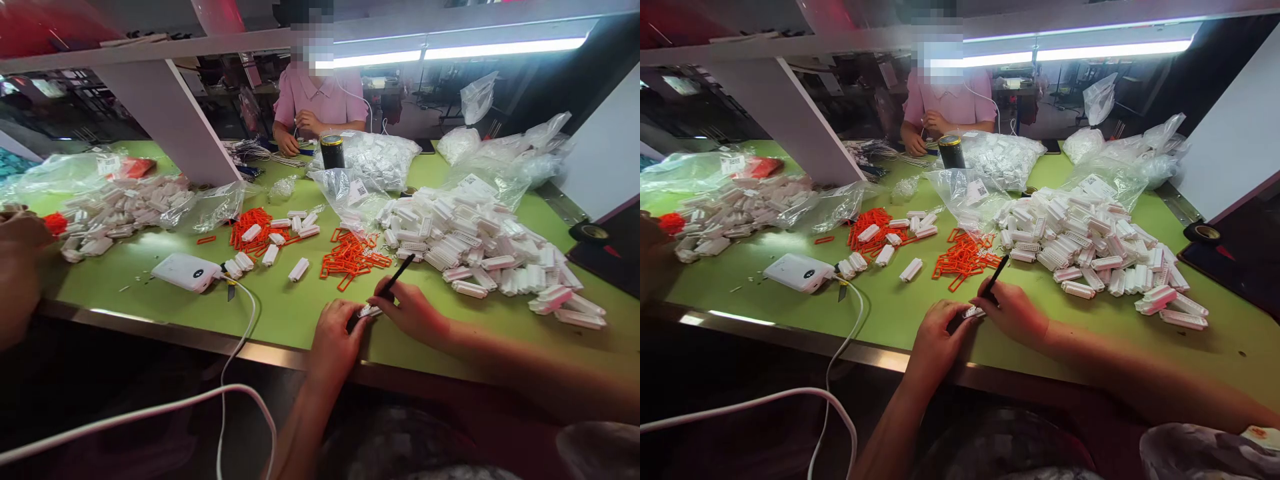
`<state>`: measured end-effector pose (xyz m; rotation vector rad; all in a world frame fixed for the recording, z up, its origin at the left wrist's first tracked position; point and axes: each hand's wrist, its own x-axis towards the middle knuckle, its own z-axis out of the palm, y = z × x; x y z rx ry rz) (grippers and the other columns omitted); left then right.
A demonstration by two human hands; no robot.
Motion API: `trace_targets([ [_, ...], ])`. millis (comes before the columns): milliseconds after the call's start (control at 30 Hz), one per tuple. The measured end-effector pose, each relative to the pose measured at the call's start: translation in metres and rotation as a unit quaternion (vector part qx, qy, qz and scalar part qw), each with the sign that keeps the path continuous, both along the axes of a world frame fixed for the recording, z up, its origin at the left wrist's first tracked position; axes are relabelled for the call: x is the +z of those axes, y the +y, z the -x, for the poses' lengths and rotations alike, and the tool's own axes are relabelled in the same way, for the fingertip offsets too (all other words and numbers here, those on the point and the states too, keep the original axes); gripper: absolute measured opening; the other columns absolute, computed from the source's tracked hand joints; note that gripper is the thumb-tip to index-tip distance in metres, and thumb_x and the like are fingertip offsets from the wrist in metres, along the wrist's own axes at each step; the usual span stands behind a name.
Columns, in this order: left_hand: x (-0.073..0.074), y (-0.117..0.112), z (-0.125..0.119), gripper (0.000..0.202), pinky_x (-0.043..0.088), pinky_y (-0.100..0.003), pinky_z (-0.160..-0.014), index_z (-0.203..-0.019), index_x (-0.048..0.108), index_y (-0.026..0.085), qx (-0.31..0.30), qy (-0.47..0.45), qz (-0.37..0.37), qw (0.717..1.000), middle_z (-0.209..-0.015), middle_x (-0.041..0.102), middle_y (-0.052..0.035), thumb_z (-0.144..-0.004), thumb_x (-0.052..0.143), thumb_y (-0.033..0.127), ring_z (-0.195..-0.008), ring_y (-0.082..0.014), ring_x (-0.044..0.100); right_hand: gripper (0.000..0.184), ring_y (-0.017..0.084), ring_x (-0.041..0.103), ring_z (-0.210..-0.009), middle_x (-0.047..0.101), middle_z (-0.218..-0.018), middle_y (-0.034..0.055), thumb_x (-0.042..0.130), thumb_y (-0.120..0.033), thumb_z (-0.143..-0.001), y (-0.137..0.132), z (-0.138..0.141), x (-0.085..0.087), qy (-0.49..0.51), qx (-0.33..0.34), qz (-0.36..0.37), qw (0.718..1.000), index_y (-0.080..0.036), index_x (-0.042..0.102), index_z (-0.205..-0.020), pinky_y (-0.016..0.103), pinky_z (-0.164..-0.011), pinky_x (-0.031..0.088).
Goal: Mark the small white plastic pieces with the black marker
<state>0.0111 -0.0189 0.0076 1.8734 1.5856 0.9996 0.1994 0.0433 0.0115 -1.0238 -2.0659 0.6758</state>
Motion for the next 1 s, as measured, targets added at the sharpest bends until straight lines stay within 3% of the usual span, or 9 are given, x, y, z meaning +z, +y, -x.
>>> trace_targets([
  [200,-0.0012,0.0009,-0.0007,0.009,0.051,-0.039,-0.09,-0.102,0.073,0.022,0.001,0.006,-0.001,1.0,-0.098,0.072,-0.0038,-0.093,0.073,0.021,-0.097,-0.0239,0.065,0.03,0.018,0.064,-0.068,0.07,-0.076,0.0051,0.051,-0.039,-0.108,-0.0036,0.0013,0.0021,-0.061,0.039,-0.108,0.991,-0.02,0.063,-0.089,0.029,-0.067,0.051],
  [300,-0.0017,0.0012,-0.0004,0.008,0.051,-0.038,-0.089,-0.101,0.073,0.022,0.001,0.015,-0.004,1.0,-0.097,0.073,-0.0038,-0.093,0.073,0.02,-0.097,-0.0241,0.064,0.034,0.019,0.064,-0.07,0.07,-0.076,0.0065,0.049,-0.039,-0.109,-0.0035,0.0031,0.0006,-0.083,0.058,-0.129,0.987,-0.02,0.063,-0.084,0.03,-0.069,0.05],
  [500,-0.0032,0.0008,0.0007,0.011,0.051,-0.038,-0.09,-0.103,0.073,0.022,0.002,0.01,-0.009,1.0,-0.098,0.073,-0.0042,-0.093,0.074,0.021,-0.098,-0.0241,0.065,0.035,0.017,0.064,-0.064,0.07,-0.074,0.0024,0.055,-0.052,-0.104,0.0025,0.0013,-0.0033,0.025,-0.01,0.016,1.0,-0.022,0.062,-0.087,0.027,-0.06,0.051],
  [600,-0.0036,0.0003,0.0008,0.012,0.051,-0.038,-0.089,-0.104,0.073,0.021,0.003,0.014,-0.012,1.0,-0.098,0.072,-0.0042,-0.092,0.074,0.019,-0.097,-0.0241,0.065,0.035,0.018,0.065,-0.064,0.07,-0.074,0.0021,0.057,-0.054,-0.101,0.0038,0.0001,-0.0026,0.047,-0.021,0.053,0.997,-0.023,0.061,-0.086,0.028,-0.06,0.052],
  [1000,-0.0016,-0.0001,-0.0003,0.01,0.051,-0.038,-0.09,-0.102,0.073,0.023,0.004,-0.003,-0.006,1.0,-0.099,0.073,-0.0036,-0.092,0.074,0.021,-0.099,-0.0236,0.065,0.025,0.017,0.065,-0.065,0.071,-0.075,0.0021,0.062,-0.043,-0.101,0.0016,-0.0013,-0.0019,0.001,-0.002,0.027,1.0,-0.023,0.064,-0.087,0.028,-0.062,0.054],
])
